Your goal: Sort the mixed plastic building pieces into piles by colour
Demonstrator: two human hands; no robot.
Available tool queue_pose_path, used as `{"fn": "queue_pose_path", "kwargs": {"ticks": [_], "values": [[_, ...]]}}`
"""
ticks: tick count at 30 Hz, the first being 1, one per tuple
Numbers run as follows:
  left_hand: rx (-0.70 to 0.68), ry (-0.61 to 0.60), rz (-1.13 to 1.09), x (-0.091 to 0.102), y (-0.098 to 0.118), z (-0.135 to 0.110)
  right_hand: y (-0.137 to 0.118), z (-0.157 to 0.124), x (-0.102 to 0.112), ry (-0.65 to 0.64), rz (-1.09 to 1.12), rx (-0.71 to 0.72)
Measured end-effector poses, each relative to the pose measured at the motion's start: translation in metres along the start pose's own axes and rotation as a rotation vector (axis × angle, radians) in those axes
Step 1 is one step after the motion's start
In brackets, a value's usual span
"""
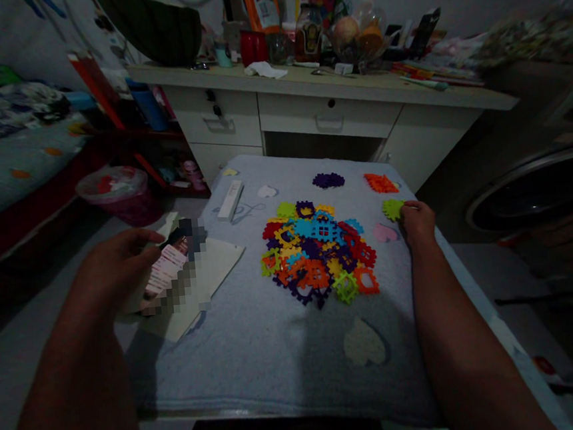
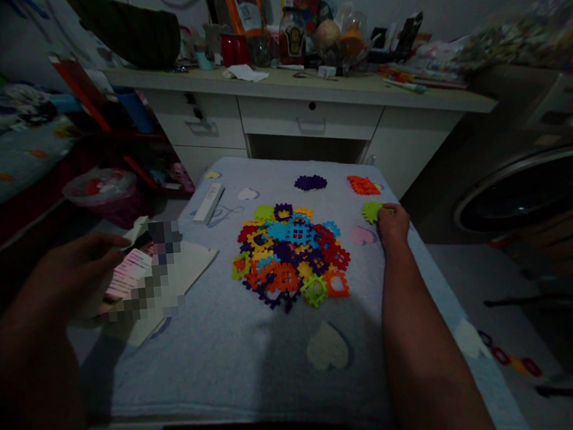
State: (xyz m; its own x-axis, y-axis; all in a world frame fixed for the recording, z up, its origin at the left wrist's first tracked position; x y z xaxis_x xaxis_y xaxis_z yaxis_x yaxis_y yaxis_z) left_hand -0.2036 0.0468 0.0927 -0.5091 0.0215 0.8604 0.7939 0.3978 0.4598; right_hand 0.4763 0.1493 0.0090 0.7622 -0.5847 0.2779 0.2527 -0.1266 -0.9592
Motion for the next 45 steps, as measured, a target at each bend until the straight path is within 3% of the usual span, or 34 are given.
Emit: {"fn": "queue_pose_path", "kwargs": {"ticks": [7,13,21,28,34,45], "values": [[-0.015,0.041,0.234,-0.002,0.025,-0.011,-0.005,-0.007,0.004,0.037,0.032,-0.038],[-0.106,0.01,0.509,-0.022,0.042,-0.017,-0.005,-0.004,0.022,0.112,0.134,-0.051],[-0.262,0.071,0.619,-0.05,0.069,-0.041,0.002,0.003,0.032,0.134,0.229,-0.064],[-0.329,-0.001,0.685,-0.079,0.085,-0.052,0.006,0.004,0.024,0.081,0.257,-0.08],[-0.339,-0.04,0.67,-0.098,0.087,-0.057,0.009,0.004,0.025,0.076,0.209,-0.072],[-0.348,-0.112,0.622,-0.109,0.086,-0.054,0.011,0.009,0.039,0.132,0.093,-0.047]]}}
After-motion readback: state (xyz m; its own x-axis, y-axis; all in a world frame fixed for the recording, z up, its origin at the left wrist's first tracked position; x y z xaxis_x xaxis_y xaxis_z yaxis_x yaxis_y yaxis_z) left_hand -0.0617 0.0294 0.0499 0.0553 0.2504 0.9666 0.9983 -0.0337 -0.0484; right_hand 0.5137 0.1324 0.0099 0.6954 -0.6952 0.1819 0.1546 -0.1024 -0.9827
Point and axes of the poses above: each hand's wrist, its own z-axis towards the middle knuckle, its own x-axis out of the back of the hand, y = z × x, the point moved 9 cm from there along z, towards the middle knuckle, and after that the axes turned 9 degrees about -y, right-handed, at the moved point
